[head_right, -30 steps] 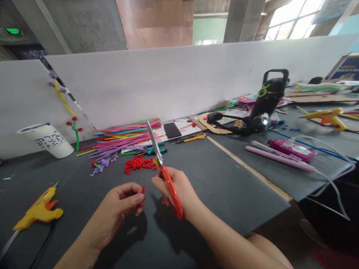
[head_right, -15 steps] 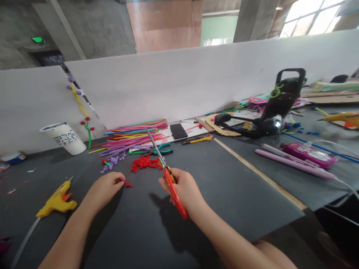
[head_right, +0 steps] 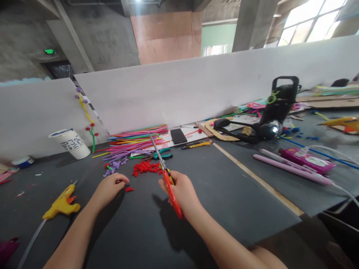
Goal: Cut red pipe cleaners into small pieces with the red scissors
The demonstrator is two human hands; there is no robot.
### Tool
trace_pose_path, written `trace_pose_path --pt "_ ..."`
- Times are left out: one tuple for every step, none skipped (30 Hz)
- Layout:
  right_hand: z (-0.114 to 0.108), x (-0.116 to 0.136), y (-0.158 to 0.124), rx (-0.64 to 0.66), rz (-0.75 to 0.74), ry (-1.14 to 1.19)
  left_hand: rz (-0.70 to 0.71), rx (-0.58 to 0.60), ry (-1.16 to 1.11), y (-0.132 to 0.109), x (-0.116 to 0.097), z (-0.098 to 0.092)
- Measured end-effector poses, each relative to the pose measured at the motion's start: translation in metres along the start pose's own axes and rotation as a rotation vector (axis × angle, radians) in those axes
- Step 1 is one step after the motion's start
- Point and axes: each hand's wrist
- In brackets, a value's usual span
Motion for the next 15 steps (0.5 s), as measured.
trace_pose_path --pt "0.001 0.001 0.001 0.001 0.0 0.004 0.002 -0.013 0.002 0.001 -0.001 0.0" --pt "0.002 0.002 0.001 0.002 0.0 0.008 0.009 -0.021 0.007 0.003 -0.004 0.001" --pt "0.003 0.003 0.002 0.004 0.0 0.011 0.02 -0.023 0.015 0.005 -0.007 0.002" --pt "0.004 0.004 0.002 0.006 0.0 0.015 0.033 -0.02 0.025 0.006 -0.01 0.003" --pt "0.005 0.004 0.002 0.008 0.0 0.019 0.043 -0.016 0.037 0.009 -0.015 0.005" --pt "0.007 0.005 0.003 0.012 0.0 0.023 0.047 -0.012 0.051 0.011 -0.019 0.007" --pt "0.008 0.005 0.003 0.016 -0.002 0.026 0.042 -0.013 0.066 0.014 -0.023 0.01" --pt "0.01 0.006 0.003 0.02 -0.005 0.03 0.032 -0.014 0.079 0.017 -0.027 0.013" --pt "0.011 0.006 0.003 0.025 -0.009 0.032 0.015 -0.017 0.09 0.02 -0.03 0.015" --pt "0.012 0.006 0.003 0.031 -0.013 0.034 -0.003 -0.021 0.097 0.022 -0.033 0.017" --pt "0.012 0.006 0.003 0.037 -0.019 0.035 -0.02 -0.021 0.099 0.025 -0.036 0.019" --pt "0.012 0.006 0.003 0.042 -0.026 0.035 -0.035 -0.02 0.095 0.027 -0.038 0.02" --pt "0.012 0.006 0.002 0.047 -0.033 0.034 -0.049 -0.017 0.083 0.029 -0.04 0.02" --pt "0.012 0.006 0.002 0.05 -0.04 0.032 -0.06 -0.011 0.065 0.03 -0.042 0.02" --pt "0.011 0.007 0.001 0.051 -0.045 0.029 -0.07 -0.005 0.039 0.03 -0.043 0.02"
Point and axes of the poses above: each hand's wrist, its own y-axis towards the middle knuckle, its own z-axis out of the palm, x = y × z, and after that the axes turned 11 degrees about -z, right-handed
